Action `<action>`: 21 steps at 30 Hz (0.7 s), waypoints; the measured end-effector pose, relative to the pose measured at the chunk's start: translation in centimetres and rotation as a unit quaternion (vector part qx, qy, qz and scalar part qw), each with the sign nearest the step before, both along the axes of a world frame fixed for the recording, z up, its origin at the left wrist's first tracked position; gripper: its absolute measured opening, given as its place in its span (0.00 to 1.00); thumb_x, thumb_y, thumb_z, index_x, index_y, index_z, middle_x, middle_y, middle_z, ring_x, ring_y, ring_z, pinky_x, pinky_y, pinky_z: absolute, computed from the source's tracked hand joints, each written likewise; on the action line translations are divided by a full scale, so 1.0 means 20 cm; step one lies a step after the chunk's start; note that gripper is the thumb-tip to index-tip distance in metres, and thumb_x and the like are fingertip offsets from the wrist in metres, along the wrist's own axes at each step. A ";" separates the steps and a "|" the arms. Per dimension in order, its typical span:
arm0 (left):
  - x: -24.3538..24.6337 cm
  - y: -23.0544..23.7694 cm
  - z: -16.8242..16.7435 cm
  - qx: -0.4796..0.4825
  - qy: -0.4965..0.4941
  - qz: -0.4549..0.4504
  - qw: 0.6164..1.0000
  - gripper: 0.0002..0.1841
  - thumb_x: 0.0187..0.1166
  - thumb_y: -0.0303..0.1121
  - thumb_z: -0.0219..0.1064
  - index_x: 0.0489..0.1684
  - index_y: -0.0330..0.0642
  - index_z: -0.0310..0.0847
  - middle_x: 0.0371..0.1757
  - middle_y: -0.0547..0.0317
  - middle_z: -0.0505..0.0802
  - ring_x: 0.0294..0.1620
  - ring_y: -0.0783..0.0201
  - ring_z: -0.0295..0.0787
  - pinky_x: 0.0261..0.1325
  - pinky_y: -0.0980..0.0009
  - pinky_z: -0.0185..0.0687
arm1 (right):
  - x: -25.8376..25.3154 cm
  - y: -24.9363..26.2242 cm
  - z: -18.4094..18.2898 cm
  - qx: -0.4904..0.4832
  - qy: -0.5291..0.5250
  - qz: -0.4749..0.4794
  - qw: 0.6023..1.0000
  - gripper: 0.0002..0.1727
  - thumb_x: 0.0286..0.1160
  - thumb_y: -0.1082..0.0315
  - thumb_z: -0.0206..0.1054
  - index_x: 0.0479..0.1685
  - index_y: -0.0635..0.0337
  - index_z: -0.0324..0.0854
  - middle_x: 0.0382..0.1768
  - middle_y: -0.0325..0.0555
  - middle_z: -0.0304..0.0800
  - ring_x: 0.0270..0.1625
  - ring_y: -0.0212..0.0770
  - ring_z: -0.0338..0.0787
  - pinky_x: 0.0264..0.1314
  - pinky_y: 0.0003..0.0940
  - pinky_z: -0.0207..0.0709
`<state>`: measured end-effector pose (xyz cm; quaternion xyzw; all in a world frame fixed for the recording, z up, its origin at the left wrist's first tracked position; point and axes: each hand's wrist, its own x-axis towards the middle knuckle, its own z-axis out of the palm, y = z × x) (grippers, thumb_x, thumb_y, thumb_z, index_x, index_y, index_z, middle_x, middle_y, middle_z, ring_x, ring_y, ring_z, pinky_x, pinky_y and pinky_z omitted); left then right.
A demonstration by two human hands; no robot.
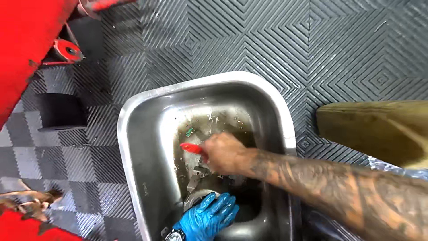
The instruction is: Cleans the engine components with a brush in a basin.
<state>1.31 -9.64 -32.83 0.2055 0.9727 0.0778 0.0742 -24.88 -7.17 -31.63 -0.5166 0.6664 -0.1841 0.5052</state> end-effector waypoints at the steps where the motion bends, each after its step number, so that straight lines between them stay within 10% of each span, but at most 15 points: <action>1: -0.02 0.00 0.01 -0.005 -0.017 0.002 1.000 0.23 0.84 0.41 0.55 0.78 0.59 0.76 0.77 0.65 0.84 0.83 0.59 0.72 0.83 0.55 0.60 | 0.03 -0.01 0.04 -0.020 -0.025 -0.032 0.999 0.07 0.71 0.60 0.74 0.40 0.52 0.89 0.35 0.43 0.91 0.43 0.47 0.92 0.44 0.53 0.85; 3: -0.04 0.00 0.06 -0.009 -0.062 0.001 0.998 0.24 0.82 0.38 0.62 0.79 0.57 0.77 0.76 0.65 0.86 0.81 0.58 0.78 0.80 0.53 0.71 | 0.12 0.03 0.07 -0.005 -0.086 -0.061 0.994 0.07 0.75 0.63 0.72 0.45 0.54 0.88 0.38 0.46 0.91 0.46 0.48 0.92 0.49 0.53 0.84; 7: -0.01 -0.01 0.03 -0.026 -0.006 -0.008 1.000 0.24 0.83 0.47 0.55 0.78 0.62 0.77 0.80 0.66 0.83 0.86 0.59 0.68 0.85 0.54 0.56 | 0.00 0.08 0.03 0.067 0.045 -0.031 0.996 0.07 0.68 0.63 0.74 0.42 0.51 0.90 0.38 0.48 0.92 0.45 0.53 0.93 0.43 0.58 0.85; 13: -0.01 -0.02 0.02 -0.027 -0.008 0.052 0.998 0.33 0.74 0.57 0.60 0.82 0.61 0.69 0.82 0.63 0.79 0.88 0.59 0.65 0.88 0.52 0.52 | -0.05 0.29 0.09 -0.034 0.134 -0.297 0.945 0.14 0.76 0.63 0.72 0.59 0.50 0.87 0.43 0.47 0.90 0.38 0.50 0.91 0.35 0.51 0.86; 18: -0.01 -0.03 0.04 -0.038 0.012 0.129 0.991 0.38 0.70 0.66 0.61 0.85 0.69 0.65 0.88 0.69 0.73 0.95 0.60 0.51 0.92 0.39 0.27 | 0.01 0.40 0.11 0.038 0.011 -0.419 0.907 0.16 0.79 0.64 0.70 0.64 0.50 0.88 0.50 0.46 0.92 0.51 0.47 0.92 0.54 0.50 0.87; 21: -0.03 0.00 0.01 -0.025 0.042 0.187 0.981 0.39 0.63 0.71 0.64 0.81 0.75 0.69 0.84 0.63 0.78 0.91 0.51 0.61 0.86 0.27 0.33 | -0.01 0.35 0.15 0.056 -0.037 -0.482 0.874 0.12 0.80 0.61 0.70 0.58 0.49 0.89 0.45 0.42 0.93 0.48 0.44 0.92 0.51 0.51 0.86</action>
